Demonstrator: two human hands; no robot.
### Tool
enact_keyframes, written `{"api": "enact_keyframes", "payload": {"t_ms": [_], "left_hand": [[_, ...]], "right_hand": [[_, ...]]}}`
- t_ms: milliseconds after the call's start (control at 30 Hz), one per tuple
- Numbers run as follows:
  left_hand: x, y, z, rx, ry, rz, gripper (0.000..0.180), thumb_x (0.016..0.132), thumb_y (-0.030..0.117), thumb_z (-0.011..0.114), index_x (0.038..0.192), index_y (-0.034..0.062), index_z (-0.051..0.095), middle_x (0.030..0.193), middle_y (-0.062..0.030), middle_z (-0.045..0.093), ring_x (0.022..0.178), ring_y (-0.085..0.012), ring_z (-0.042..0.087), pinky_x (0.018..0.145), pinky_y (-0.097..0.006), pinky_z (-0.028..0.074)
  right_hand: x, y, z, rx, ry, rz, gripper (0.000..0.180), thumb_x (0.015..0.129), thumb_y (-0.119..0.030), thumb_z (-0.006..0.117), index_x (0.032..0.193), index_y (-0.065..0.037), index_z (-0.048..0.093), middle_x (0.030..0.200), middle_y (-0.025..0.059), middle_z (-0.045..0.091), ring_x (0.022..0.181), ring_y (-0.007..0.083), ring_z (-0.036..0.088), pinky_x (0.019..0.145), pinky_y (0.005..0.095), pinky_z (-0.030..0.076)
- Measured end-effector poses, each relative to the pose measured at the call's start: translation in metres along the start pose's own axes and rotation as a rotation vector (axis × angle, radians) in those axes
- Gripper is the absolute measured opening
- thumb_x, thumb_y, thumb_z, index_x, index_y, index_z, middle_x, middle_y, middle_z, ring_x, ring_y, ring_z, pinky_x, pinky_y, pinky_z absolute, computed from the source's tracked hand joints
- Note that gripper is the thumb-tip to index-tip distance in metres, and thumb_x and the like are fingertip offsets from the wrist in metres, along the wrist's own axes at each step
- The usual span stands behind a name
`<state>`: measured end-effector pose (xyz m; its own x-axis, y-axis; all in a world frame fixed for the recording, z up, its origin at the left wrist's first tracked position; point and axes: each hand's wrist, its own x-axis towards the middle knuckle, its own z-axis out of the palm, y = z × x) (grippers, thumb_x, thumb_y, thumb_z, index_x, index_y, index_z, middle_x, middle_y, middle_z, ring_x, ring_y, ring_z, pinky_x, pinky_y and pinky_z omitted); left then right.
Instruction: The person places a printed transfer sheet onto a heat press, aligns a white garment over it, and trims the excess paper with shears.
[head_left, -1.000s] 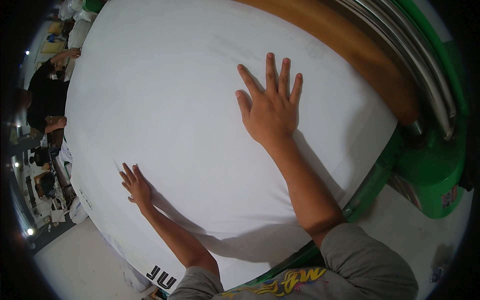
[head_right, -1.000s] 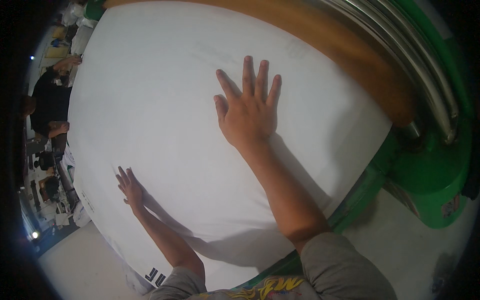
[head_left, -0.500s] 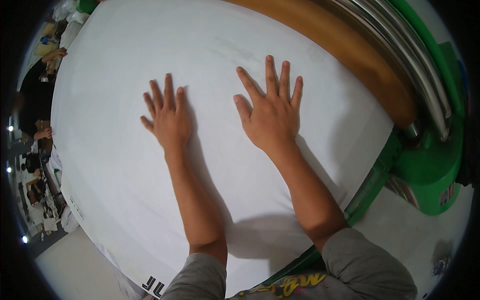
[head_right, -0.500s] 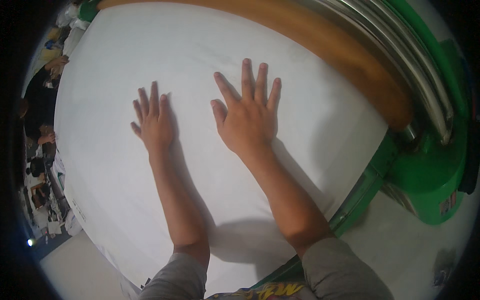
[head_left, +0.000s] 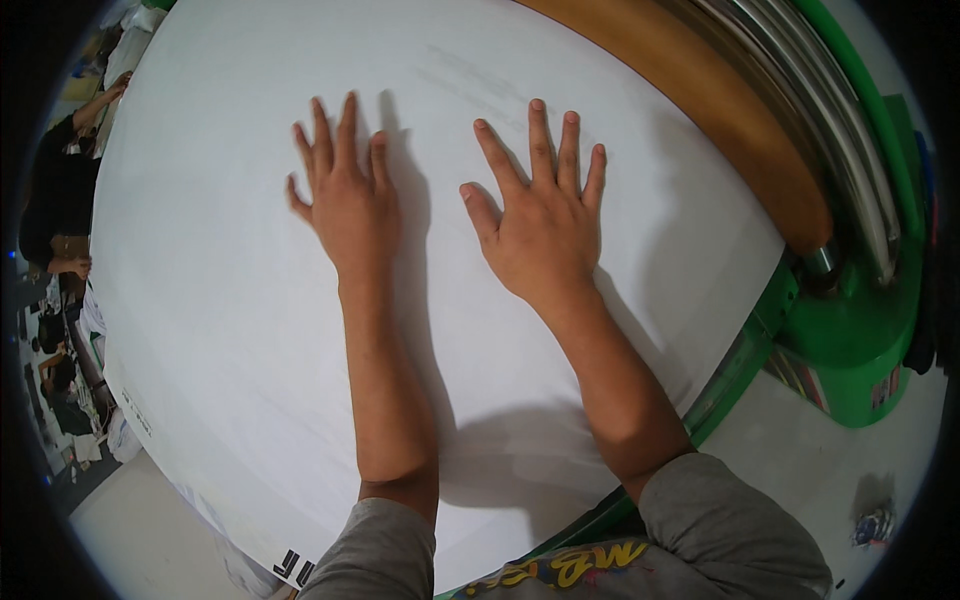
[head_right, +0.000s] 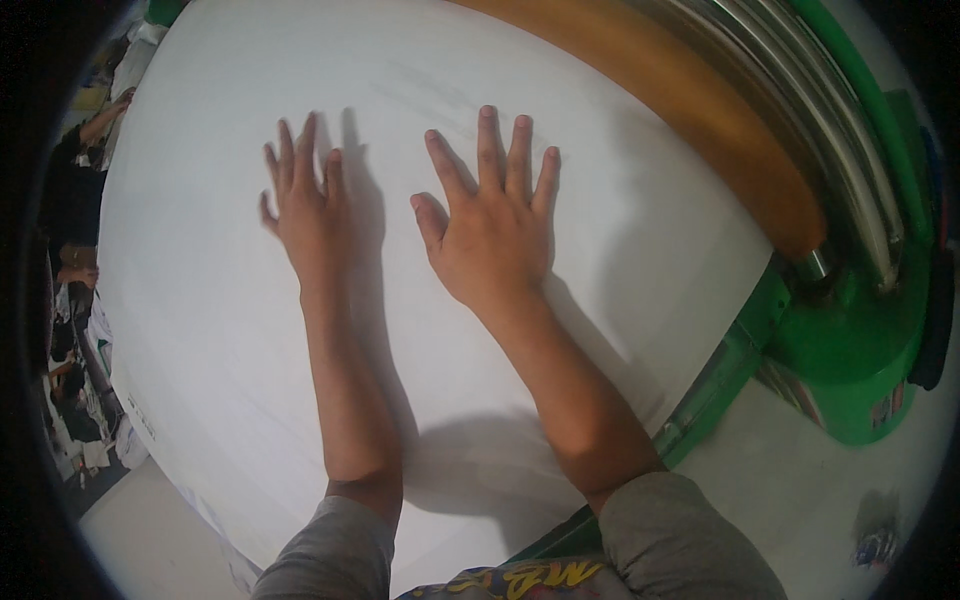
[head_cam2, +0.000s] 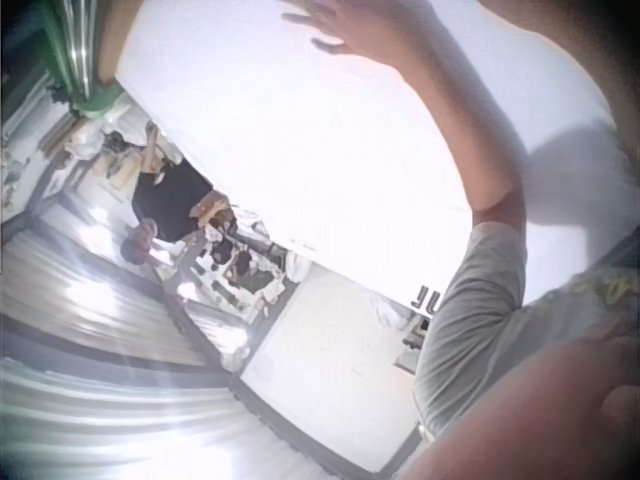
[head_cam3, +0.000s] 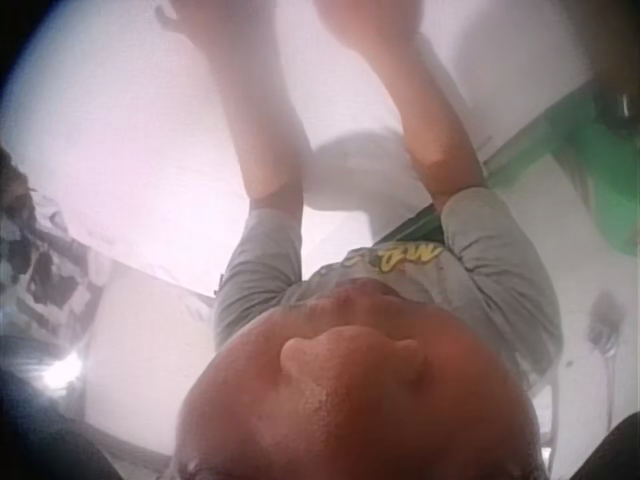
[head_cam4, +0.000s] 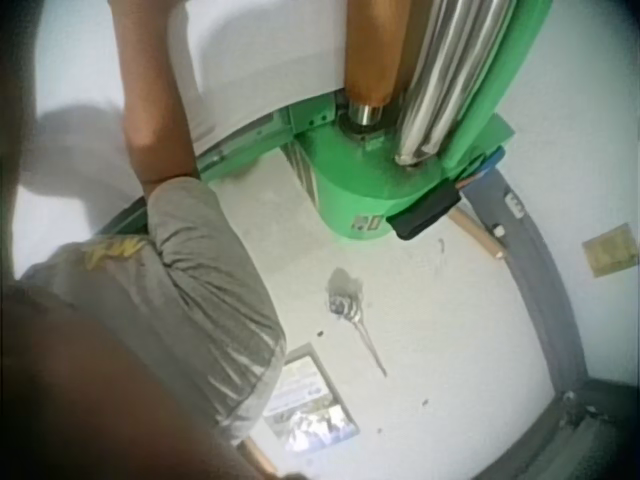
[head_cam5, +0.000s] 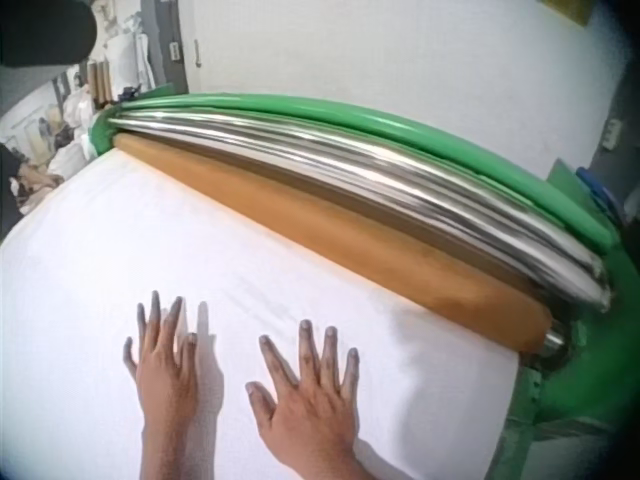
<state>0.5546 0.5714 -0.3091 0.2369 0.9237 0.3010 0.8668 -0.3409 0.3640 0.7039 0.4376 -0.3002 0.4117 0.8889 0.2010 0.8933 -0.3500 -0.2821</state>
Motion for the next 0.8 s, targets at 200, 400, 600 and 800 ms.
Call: {"api": "enact_keyframes", "payload": {"t_ms": [200, 400, 600, 800], "left_hand": [[-0.010, 0.021, 0.013, 0.219, -0.078, 0.087, 0.066, 0.109, 0.073, 0.048, 0.168, 0.0432, 0.050, 0.184, -0.0033, 0.034, 0.173, -0.0340, 0.019, 0.135, -0.070, 0.010], [-0.007, 0.014, 0.018, 0.238, -0.101, 0.087, 0.068, 0.108, 0.076, 0.047, 0.169, 0.0486, 0.046, 0.184, -0.0009, 0.035, 0.173, -0.0329, 0.020, 0.135, -0.072, 0.008], [-0.005, 0.022, 0.010, 0.157, -0.126, 0.054, 0.066, 0.110, 0.067, 0.047, 0.172, 0.0428, 0.044, 0.185, -0.0022, 0.030, 0.174, -0.0309, 0.017, 0.136, -0.070, 0.005], [-0.004, 0.020, 0.014, 0.222, -0.112, 0.081, 0.064, 0.110, 0.067, 0.048, 0.169, 0.0420, 0.049, 0.185, -0.0019, 0.031, 0.173, -0.0314, 0.018, 0.136, -0.070, 0.005]], "right_hand": [[-0.001, 0.003, 0.004, 0.017, 0.042, -0.015, 0.062, 0.112, -0.054, 0.057, 0.170, -0.033, 0.051, 0.182, 0.0202, 0.033, 0.169, 0.0476, 0.022, 0.135, 0.0689, 0.011], [0.001, 0.004, 0.009, 0.006, 0.060, -0.033, 0.061, 0.112, -0.054, 0.055, 0.169, -0.032, 0.051, 0.181, 0.0204, 0.034, 0.169, 0.0482, 0.021, 0.134, 0.0696, 0.010], [0.004, 0.003, 0.006, -0.030, 0.017, -0.028, 0.061, 0.113, -0.055, 0.052, 0.171, -0.035, 0.048, 0.182, 0.0197, 0.032, 0.170, 0.0472, 0.017, 0.135, 0.0692, 0.008], [0.005, 0.003, 0.005, -0.026, 0.009, -0.037, 0.061, 0.113, -0.054, 0.053, 0.170, -0.034, 0.049, 0.181, 0.0203, 0.032, 0.169, 0.0482, 0.020, 0.134, 0.0696, 0.010]]}}
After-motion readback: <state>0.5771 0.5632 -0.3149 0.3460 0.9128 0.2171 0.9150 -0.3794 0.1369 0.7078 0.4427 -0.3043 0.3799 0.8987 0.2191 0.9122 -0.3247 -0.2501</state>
